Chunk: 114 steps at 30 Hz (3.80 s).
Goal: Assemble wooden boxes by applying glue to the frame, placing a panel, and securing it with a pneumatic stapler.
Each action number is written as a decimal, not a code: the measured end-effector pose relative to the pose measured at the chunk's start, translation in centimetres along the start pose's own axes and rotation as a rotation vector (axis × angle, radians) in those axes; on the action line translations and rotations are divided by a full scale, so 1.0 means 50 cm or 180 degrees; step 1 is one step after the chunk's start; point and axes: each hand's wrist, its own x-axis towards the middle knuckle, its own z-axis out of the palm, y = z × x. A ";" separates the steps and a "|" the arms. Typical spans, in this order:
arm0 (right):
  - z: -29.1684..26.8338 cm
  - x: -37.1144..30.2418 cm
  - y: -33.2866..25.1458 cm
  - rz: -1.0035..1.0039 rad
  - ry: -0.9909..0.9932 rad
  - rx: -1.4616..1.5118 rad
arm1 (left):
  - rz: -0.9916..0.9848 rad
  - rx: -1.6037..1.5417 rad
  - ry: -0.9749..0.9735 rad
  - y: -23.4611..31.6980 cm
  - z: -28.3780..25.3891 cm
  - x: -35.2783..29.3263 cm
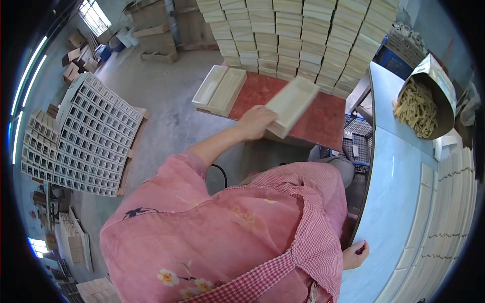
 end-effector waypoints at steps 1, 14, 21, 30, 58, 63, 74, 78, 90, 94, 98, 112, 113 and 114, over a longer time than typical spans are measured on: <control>0.003 0.001 -0.001 -0.0007 0.0011 -0.0021 | -0.0118 0.0208 -0.0054 -0.048 0.025 -0.034; 0.006 -0.004 0.022 -0.0055 0.0180 -0.0286 | -0.1107 0.1357 -0.1110 -0.337 0.167 -0.211; 0.019 0.005 0.019 0.0041 0.0155 -0.0362 | -0.1593 0.1437 -0.0939 -0.343 0.184 -0.222; 0.023 -0.004 0.024 -0.0172 0.0262 -0.0254 | -0.0660 0.0297 -0.0613 -0.473 0.241 -0.242; -0.403 0.366 0.462 0.0423 -0.1088 -0.2348 | 0.2864 -0.1494 -0.0290 0.598 0.282 0.593; -0.405 0.365 0.451 0.0424 -0.1255 -0.2087 | 0.3261 -0.1235 -0.0357 0.765 0.354 0.696; -0.465 0.333 0.341 0.1211 -0.1519 -0.1646 | 0.2878 0.0513 -0.0728 0.846 0.532 0.914; -0.484 0.298 0.334 0.0600 -0.0990 -0.2009 | 0.2930 0.0709 -0.1342 0.864 0.449 0.937; -0.353 0.254 0.188 0.0873 -0.0753 -0.2774 | 0.3258 0.0606 -0.1735 0.620 0.326 0.799; -0.263 0.262 0.139 0.1117 -0.0588 -0.2235 | 0.3097 0.0380 -0.2213 0.637 0.298 0.720; -0.208 0.254 0.094 0.0320 -0.0567 -0.0931 | 0.3028 -0.0395 -0.2345 0.637 0.304 0.687; -0.111 0.224 -0.065 -0.2145 -0.0695 -0.1194 | 0.1378 -0.2261 -0.2584 0.678 0.376 0.636; -0.091 0.215 -0.068 -0.1788 -0.0875 -0.1127 | 0.1389 -0.2244 -0.2586 0.684 0.373 0.634; -0.076 0.206 -0.067 -0.1426 -0.1053 -0.1062 | 0.1402 -0.2227 -0.2590 0.688 0.371 0.629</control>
